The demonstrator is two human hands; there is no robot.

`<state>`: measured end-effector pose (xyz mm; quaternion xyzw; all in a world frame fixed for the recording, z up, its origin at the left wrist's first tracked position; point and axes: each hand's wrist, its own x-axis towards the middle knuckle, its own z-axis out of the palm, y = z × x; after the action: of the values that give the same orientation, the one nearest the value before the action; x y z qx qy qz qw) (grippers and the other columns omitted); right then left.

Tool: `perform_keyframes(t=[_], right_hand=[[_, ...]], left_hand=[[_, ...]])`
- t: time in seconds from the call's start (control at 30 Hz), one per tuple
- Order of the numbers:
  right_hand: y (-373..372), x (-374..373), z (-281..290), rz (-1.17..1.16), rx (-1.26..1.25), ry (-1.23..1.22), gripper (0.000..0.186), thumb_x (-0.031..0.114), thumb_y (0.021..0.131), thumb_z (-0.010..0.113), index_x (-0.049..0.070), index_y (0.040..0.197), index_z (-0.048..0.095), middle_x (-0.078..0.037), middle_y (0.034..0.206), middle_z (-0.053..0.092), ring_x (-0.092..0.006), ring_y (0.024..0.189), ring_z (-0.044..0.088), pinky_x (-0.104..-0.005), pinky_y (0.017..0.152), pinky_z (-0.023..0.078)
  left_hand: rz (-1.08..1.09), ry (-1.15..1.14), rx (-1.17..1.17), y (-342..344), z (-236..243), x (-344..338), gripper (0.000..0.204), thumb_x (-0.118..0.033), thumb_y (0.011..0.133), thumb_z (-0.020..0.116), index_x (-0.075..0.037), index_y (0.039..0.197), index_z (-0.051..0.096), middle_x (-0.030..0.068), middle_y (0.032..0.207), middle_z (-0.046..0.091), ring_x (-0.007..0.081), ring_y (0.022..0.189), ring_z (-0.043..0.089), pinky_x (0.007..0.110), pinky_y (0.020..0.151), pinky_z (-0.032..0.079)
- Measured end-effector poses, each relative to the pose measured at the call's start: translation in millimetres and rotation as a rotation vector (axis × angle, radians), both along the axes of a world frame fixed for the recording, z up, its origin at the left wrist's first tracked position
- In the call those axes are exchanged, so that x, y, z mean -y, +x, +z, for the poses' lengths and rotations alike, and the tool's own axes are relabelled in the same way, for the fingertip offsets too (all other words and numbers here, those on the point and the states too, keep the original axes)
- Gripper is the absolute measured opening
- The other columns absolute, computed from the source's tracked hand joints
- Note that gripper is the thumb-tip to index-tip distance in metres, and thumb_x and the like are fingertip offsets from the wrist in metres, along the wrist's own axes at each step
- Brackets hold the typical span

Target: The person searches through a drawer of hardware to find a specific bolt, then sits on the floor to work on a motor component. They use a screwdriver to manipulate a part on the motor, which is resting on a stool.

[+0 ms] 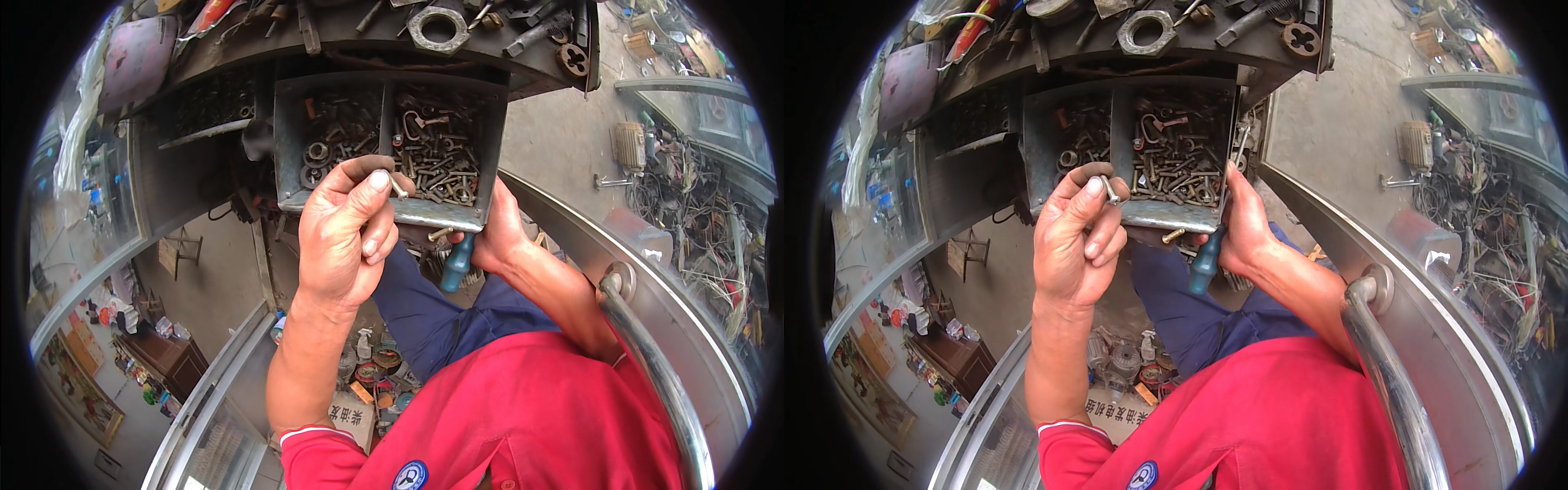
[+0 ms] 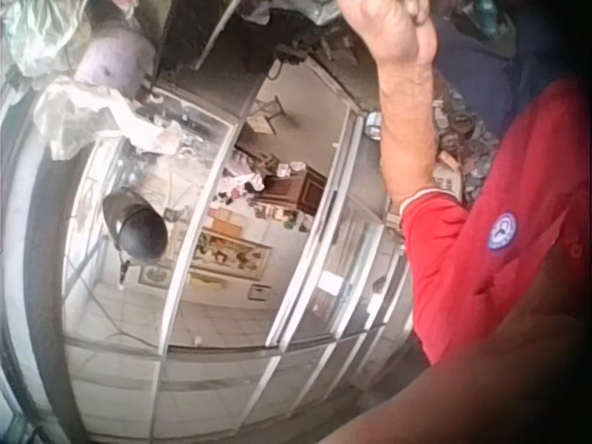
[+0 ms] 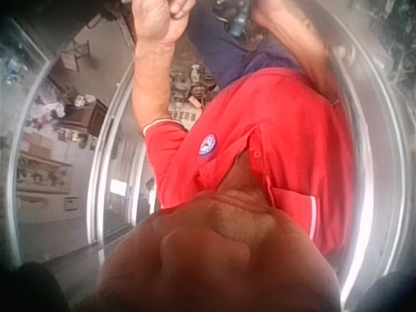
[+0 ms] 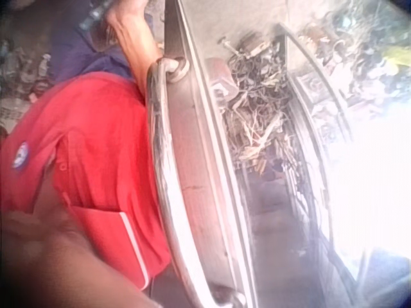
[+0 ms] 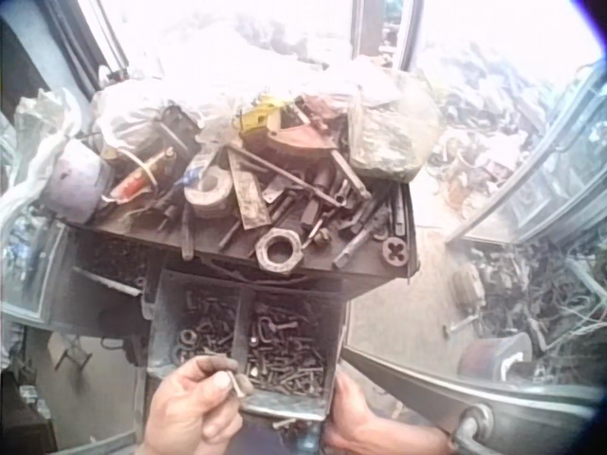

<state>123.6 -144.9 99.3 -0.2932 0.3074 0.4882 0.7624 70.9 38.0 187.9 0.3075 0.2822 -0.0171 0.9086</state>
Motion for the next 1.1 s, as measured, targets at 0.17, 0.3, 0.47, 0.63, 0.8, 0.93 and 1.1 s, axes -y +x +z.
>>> perform_keyframes(t=[0.17,0.3,0.47,0.63,0.8,0.93,1.1], right_hand=[[-2,1,5,0.018,0.013,-0.03,0.05,0.053,0.102,0.032,0.013,0.116,0.056,-0.006,0.098,0.067,-0.017,0.071,0.059,-0.0287,0.047,0.04],[-3,1,9,-0.005,-0.009,-0.028,0.048,0.053,0.101,0.033,0.013,0.114,0.057,-0.006,0.096,0.066,-0.0163,0.07,0.059,-0.0292,0.047,0.04],[-6,3,7,0.026,0.016,-0.031,0.047,0.056,0.099,0.038,0.015,0.108,0.059,-0.003,0.091,0.065,-0.0149,0.069,0.058,-0.0289,0.047,0.04],[-9,3,4,-0.002,0.011,-0.027,0.045,0.054,0.1,0.036,0.015,0.107,0.058,-0.002,0.093,0.065,-0.0138,0.07,0.058,-0.0281,0.046,0.04],[-6,-3,7,-0.033,0.027,-0.032,0.045,0.049,0.101,0.035,0.013,0.111,0.058,-0.003,0.097,0.065,-0.0139,0.072,0.06,-0.0262,0.043,0.04],[-6,-3,7,0.004,0.036,-0.076,0.045,0.049,0.099,0.036,0.012,0.107,0.059,-0.003,0.092,0.065,-0.014,0.067,0.059,-0.0265,0.042,0.04],[-8,2,-2,0.034,0.032,-0.046,0.044,0.052,0.098,0.037,0.014,0.103,0.058,-0.003,0.088,0.063,-0.0161,0.061,0.055,-0.029,0.045,0.04]], left_hand=[[0.024,-0.032,-0.008,-2,3,2,0.015,-0.009,0.1,0.053,-0.001,0.109,0.061,0.0138,0.094,0.067,0.0035,0.045,0.039,0.018,0.04,0.031],[0.0,-0.036,0.025,-7,-1,-1,0.018,-0.012,0.1,0.052,-0.002,0.111,0.061,0.0119,0.096,0.066,0.0045,0.048,0.041,0.018,0.041,0.032],[0.054,-0.191,0.132,-15,-7,-4,0.03,-0.018,0.093,0.049,0.0,0.115,0.059,0.016,0.101,0.066,0.0226,0.084,0.064,0.031,0.065,0.052],[0.151,-0.315,0.192,-10,3,0,0.052,-0.035,0.096,0.043,0.006,0.128,0.053,0.024,0.126,0.058,0.0366,0.12,0.056,0.048,0.106,0.044],[0.196,-0.36,0.202,-10,3,0,0.065,-0.047,0.099,0.039,0.009,0.132,0.049,0.028,0.134,0.052,0.0406,0.128,0.048,0.051,0.112,0.037],[0.182,-0.248,0.127,-18,-2,-2,0.054,-0.041,0.101,0.039,0.004,0.127,0.054,0.0201,0.114,0.062,0.0331,0.107,0.06,0.044,0.095,0.05],[0.177,0.036,-0.021,-32,2,5,0.026,-0.017,0.097,0.05,-0.002,0.116,0.058,0.0018,0.069,0.045,0.012,0.057,0.042,0.025,0.05,0.037]])
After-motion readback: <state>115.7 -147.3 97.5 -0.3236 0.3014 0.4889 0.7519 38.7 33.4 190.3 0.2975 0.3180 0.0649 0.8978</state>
